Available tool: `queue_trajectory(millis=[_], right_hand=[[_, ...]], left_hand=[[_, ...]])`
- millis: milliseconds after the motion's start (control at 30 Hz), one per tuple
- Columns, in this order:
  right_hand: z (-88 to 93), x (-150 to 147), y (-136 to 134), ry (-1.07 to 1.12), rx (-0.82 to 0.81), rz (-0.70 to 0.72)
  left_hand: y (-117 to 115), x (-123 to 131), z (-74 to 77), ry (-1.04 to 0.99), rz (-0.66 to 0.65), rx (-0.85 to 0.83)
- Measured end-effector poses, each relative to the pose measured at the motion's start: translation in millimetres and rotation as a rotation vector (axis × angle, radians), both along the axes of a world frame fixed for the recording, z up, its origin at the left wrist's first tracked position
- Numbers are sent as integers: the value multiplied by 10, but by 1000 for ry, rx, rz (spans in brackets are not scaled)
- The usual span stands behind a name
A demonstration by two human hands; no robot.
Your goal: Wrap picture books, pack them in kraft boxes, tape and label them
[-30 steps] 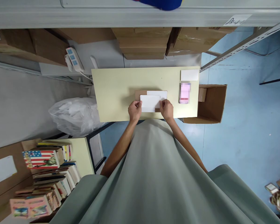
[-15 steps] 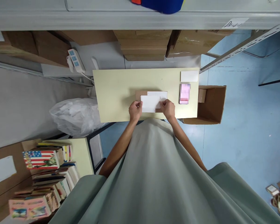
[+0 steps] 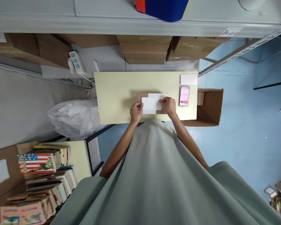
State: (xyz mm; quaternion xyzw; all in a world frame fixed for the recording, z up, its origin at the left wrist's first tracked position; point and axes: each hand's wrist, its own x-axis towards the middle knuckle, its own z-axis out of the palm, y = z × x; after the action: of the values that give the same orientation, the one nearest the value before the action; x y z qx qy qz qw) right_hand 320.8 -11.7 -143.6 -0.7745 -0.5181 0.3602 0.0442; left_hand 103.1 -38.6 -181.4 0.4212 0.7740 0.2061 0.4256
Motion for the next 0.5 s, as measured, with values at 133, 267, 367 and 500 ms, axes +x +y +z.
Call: queue_trajectory(millis=[133, 267, 367, 500], right_hand=[[47, 8, -245, 1, -101, 100], [37, 4, -150, 10, -117, 129], [-4, -88, 100, 53, -66, 71], [-32, -298, 299, 85, 7, 23]], left_hand=[[-23, 1, 1, -9, -16, 22], [-35, 3, -2, -6, -22, 45], [-34, -1, -16, 8, -25, 59], [-36, 3, -35, 26, -24, 62]])
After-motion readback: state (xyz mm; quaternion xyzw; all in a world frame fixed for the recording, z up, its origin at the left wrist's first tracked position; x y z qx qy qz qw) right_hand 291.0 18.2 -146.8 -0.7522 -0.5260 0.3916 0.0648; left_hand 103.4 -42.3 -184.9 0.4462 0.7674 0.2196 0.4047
